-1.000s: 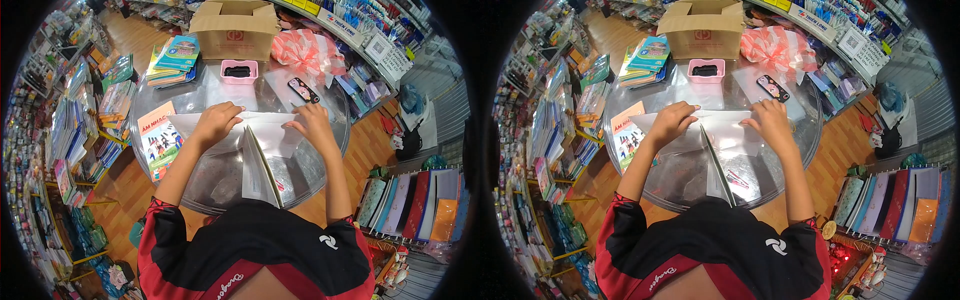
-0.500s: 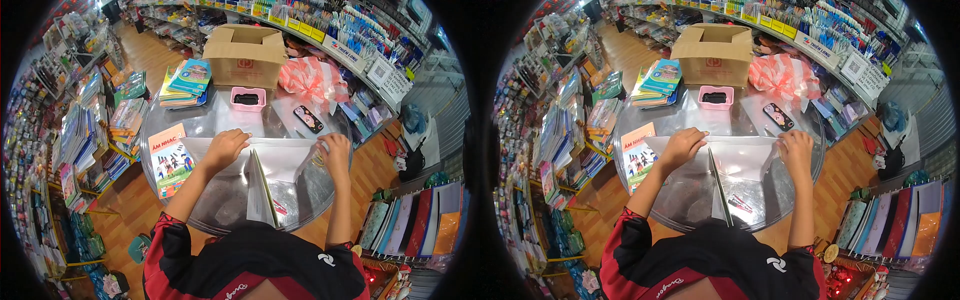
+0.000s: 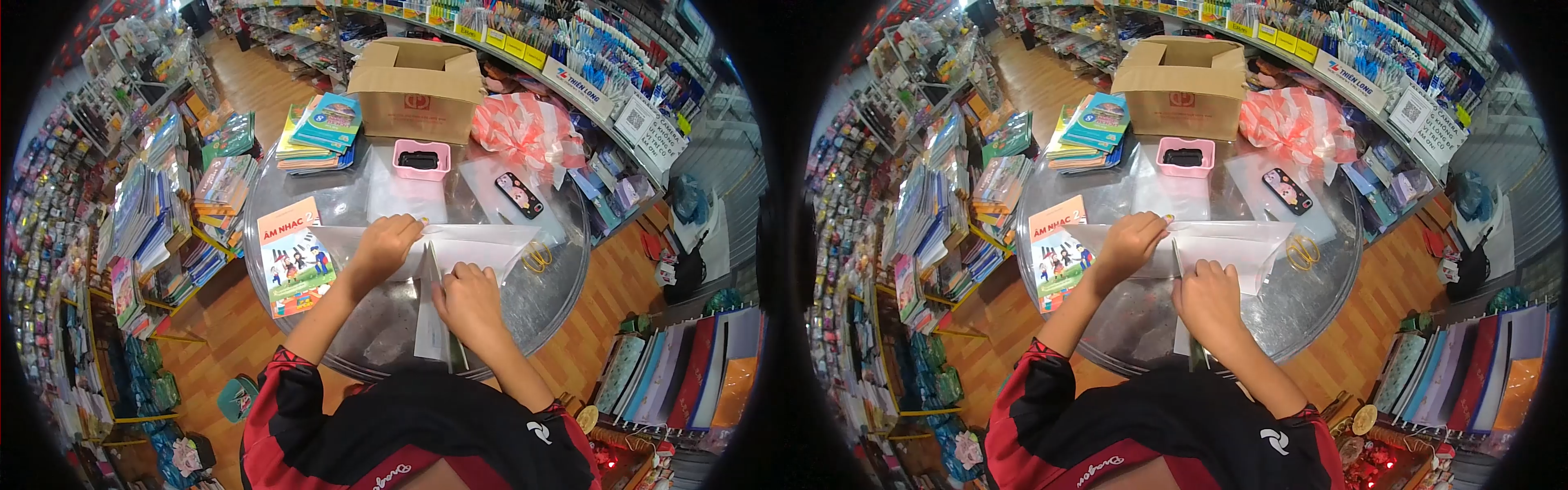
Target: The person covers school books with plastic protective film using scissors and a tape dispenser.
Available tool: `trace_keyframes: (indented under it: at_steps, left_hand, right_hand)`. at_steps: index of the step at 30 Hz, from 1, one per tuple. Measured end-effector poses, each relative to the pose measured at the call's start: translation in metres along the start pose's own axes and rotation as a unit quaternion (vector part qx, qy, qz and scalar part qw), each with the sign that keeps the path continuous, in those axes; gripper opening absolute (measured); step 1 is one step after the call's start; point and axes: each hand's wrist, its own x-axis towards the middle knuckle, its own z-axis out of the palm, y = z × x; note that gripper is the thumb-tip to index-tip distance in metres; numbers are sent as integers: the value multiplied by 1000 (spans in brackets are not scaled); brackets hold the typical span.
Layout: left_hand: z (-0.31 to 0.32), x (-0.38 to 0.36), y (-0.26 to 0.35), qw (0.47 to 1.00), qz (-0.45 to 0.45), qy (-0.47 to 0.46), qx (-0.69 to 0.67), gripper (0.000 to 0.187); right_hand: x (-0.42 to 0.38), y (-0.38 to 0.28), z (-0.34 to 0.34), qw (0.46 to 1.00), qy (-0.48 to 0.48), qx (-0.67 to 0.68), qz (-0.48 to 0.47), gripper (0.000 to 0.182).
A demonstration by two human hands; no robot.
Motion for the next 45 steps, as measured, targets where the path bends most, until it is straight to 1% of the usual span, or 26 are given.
trace_keyframes:
  at_steps: [3,8,10,11,16,18,19,21,22,24,25,27,33,45]
  left_hand:
    - [-4,-3,7,1000,-5,4,14,11]
    - [-2,-2,16,1000,0,27,-15,9]
    - [-2,-4,17,999,-22,-1,30,9]
    - [-1,-2,19,999,-43,19,16,9]
    - [4,-1,17,998,-56,32,16,8]
    - [4,0,16,997,-63,33,19,8]
    - [5,1,16,997,-63,39,19,8]
    - [6,1,16,997,-63,43,17,8]
    - [6,2,15,997,-67,48,12,8]
    - [6,3,14,996,-70,53,9,9]
    - [6,4,14,996,-72,53,9,9]
    - [5,4,13,996,-76,54,9,9]
    - [8,3,11,995,-74,72,5,9]
    - [9,8,10,993,-101,55,9,9]
  right_hand:
    - [1,2,4,1000,11,3,-3,16]
    - [8,7,7,1000,27,-3,-4,17]
    - [9,8,8,1000,31,0,2,17]
    - [11,9,8,999,34,5,0,18]
    - [20,17,5,998,42,39,5,16]
    - [27,21,1,987,138,87,3,10]
    - [33,24,1,987,136,87,4,10]
    - [45,30,3,971,218,87,-52,12]
    - [50,35,7,971,219,87,-52,12]
    - [56,46,18,975,191,71,-84,16]
    - [57,48,21,975,192,71,-86,16]
    - [59,49,25,982,157,78,-66,16]
    - [63,51,37,983,150,88,-60,10]
    - [67,46,39,985,151,77,-37,11]
